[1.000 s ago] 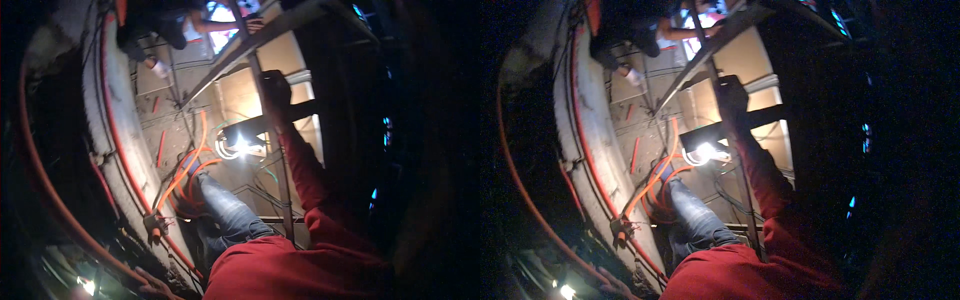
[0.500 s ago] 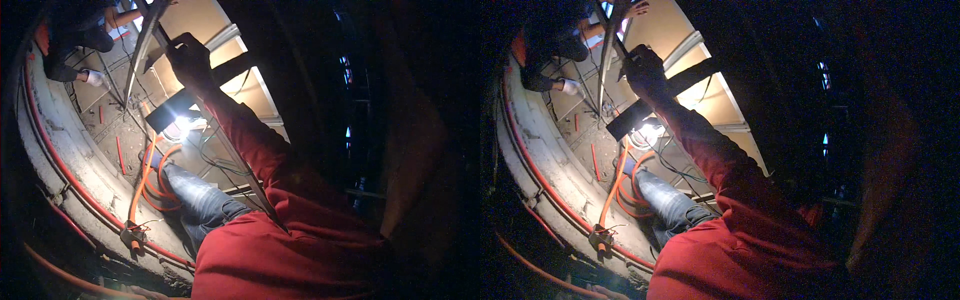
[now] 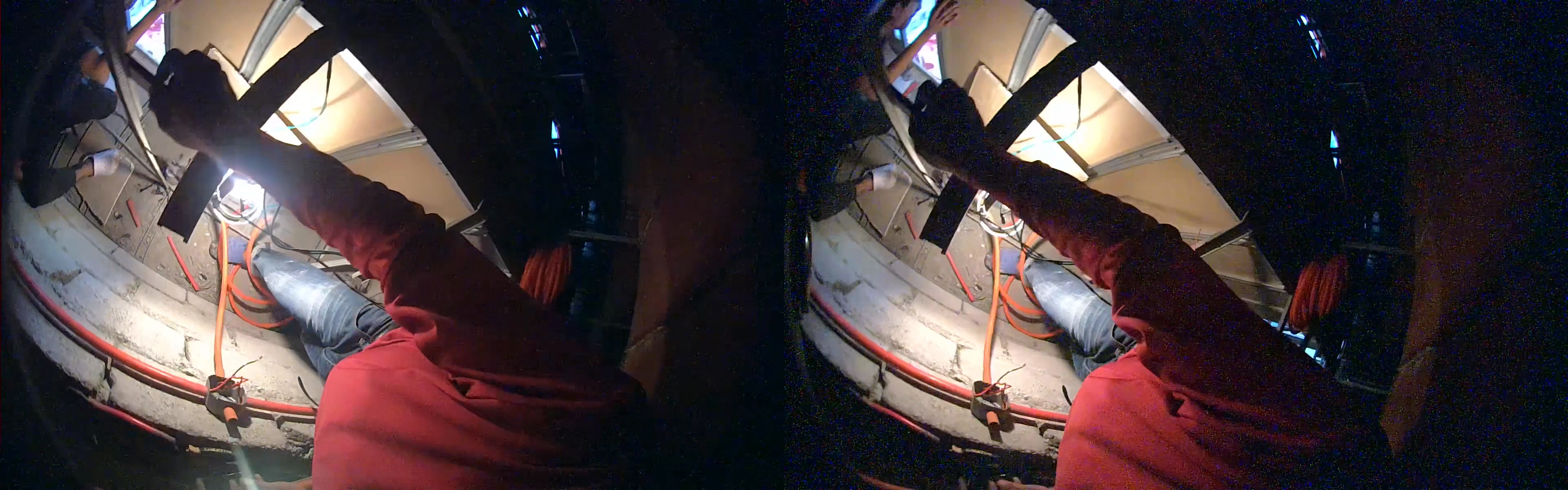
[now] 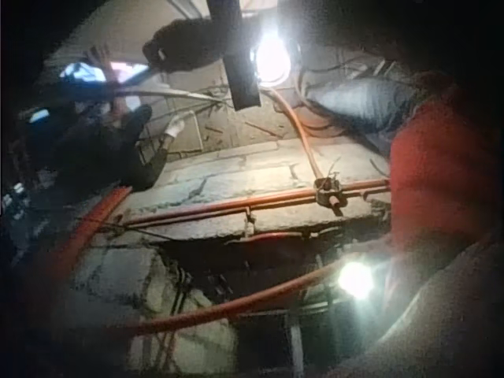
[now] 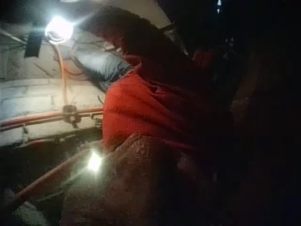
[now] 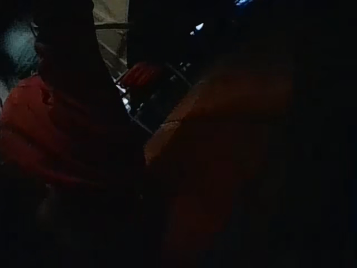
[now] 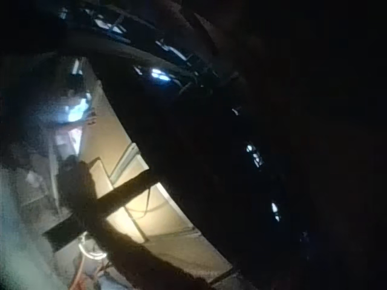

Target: The person works on an electrical box by hand, stripping wire insulation with pliers and twisting wires together.

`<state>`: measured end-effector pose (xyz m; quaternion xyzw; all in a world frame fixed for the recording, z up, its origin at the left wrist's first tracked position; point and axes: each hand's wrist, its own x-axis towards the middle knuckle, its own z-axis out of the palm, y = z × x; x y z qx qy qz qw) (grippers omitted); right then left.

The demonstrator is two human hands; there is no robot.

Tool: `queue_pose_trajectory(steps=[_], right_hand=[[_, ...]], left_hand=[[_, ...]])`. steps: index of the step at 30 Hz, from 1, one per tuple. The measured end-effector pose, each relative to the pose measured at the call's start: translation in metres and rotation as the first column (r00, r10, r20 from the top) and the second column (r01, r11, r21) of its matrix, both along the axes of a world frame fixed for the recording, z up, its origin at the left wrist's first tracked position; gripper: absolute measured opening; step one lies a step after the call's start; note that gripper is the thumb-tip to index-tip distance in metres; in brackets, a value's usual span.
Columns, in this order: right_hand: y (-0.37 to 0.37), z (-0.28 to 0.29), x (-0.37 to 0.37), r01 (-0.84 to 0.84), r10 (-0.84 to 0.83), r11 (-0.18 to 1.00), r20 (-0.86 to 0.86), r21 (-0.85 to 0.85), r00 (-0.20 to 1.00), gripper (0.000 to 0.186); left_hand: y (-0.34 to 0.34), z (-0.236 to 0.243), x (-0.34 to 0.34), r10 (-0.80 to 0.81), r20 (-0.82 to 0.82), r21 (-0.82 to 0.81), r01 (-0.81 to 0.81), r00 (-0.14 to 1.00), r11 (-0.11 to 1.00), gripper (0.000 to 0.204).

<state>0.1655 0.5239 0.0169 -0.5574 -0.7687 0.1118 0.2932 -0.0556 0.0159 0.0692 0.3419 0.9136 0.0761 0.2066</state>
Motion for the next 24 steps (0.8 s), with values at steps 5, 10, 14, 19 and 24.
queue_pose_trajectory(steps=[5,10,14,19,24], right_hand=[[-0.007,0.004,0.004,-0.079,0.071,0.981,0.053,0.179,0.996,0.017],[-0.002,-0.003,-0.002,-0.155,0.084,0.964,0.307,0.216,0.948,0.016],[-0.004,-0.004,-0.005,-0.001,0.004,0.981,-0.014,0.195,1.000,0.023],[-0.009,-0.001,-0.002,0.012,-0.002,0.981,-0.055,0.193,0.998,0.022],[-0.005,-0.003,-0.003,0.000,0.010,0.932,-0.027,0.363,1.000,0.020]], left_hand=[[0.012,-0.001,-0.007,-0.048,0.009,-0.014,0.048,0.999,0.999,0.073],[0.022,-0.002,-0.014,-0.091,0.020,-0.022,0.092,0.996,0.996,0.076],[0.030,-0.004,-0.019,-0.115,0.032,-0.026,0.116,0.993,0.993,0.078],[0.037,-0.006,-0.024,-0.127,0.040,-0.032,0.128,0.991,0.991,0.081],[0.042,-0.008,-0.025,-0.124,0.054,-0.027,0.125,0.991,0.992,0.084]])
